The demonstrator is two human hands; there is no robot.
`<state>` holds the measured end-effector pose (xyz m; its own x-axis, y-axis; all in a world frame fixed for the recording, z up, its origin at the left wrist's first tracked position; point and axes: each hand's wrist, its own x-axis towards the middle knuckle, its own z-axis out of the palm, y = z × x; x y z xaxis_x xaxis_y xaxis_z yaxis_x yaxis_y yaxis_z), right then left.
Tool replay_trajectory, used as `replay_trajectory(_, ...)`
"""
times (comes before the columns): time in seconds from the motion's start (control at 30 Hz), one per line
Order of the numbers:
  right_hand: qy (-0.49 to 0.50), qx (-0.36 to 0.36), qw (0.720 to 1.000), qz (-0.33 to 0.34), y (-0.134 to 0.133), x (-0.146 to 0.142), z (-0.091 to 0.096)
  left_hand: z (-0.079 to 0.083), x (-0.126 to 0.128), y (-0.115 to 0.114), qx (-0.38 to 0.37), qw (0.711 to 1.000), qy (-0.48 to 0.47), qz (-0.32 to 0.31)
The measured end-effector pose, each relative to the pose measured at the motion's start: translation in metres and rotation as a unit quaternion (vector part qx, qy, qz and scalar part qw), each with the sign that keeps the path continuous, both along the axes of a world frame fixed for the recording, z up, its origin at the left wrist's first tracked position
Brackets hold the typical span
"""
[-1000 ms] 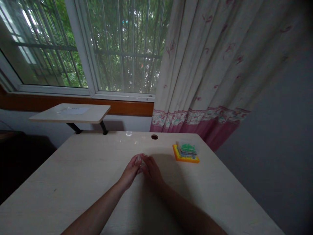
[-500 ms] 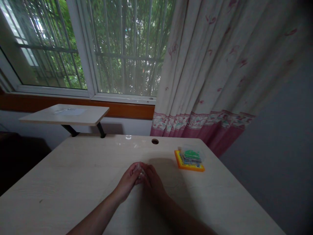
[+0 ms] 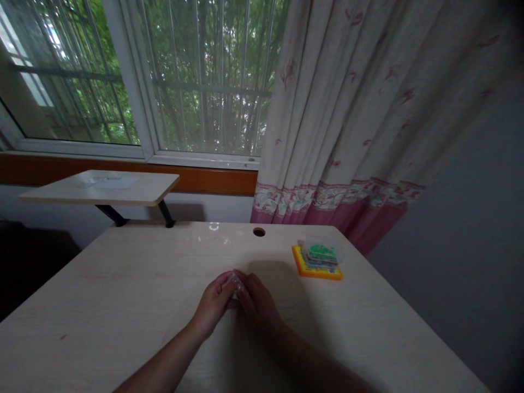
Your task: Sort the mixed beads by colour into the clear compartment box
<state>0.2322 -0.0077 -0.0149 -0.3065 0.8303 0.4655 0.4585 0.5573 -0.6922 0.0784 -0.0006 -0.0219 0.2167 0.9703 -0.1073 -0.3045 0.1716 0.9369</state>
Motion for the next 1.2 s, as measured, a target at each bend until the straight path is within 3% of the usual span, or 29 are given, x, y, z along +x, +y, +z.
replay_trajectory(0.27,-0.07,0.007,0.997,-0.038,-0.0026,0.0008,0.0015,0.0049,0.0025,-0.0026,-0.003,0.999,0.025,0.025)
replay_trajectory(0.47,-0.126,0.002,0.99,-0.061,-0.0043,-0.0023,0.0027,0.0041,0.0027,-0.0034,0.046,0.991,0.087,0.088)
replay_trajectory(0.7,-0.094,-0.006,0.995,-0.025,-0.0053,-0.0038,0.0024,0.0091,0.0008,-0.0059,0.051,0.985,0.112,0.118)
replay_trajectory(0.97,-0.113,-0.018,0.993,-0.035,-0.0034,-0.0041,-0.0057,0.0054,0.0011,-0.0071,0.062,0.983,0.141,0.098)
replay_trajectory(1.2,-0.063,-0.047,0.996,-0.036,-0.0063,-0.004,0.0018,0.0106,0.0001,-0.0072,0.081,0.982,0.132,0.109)
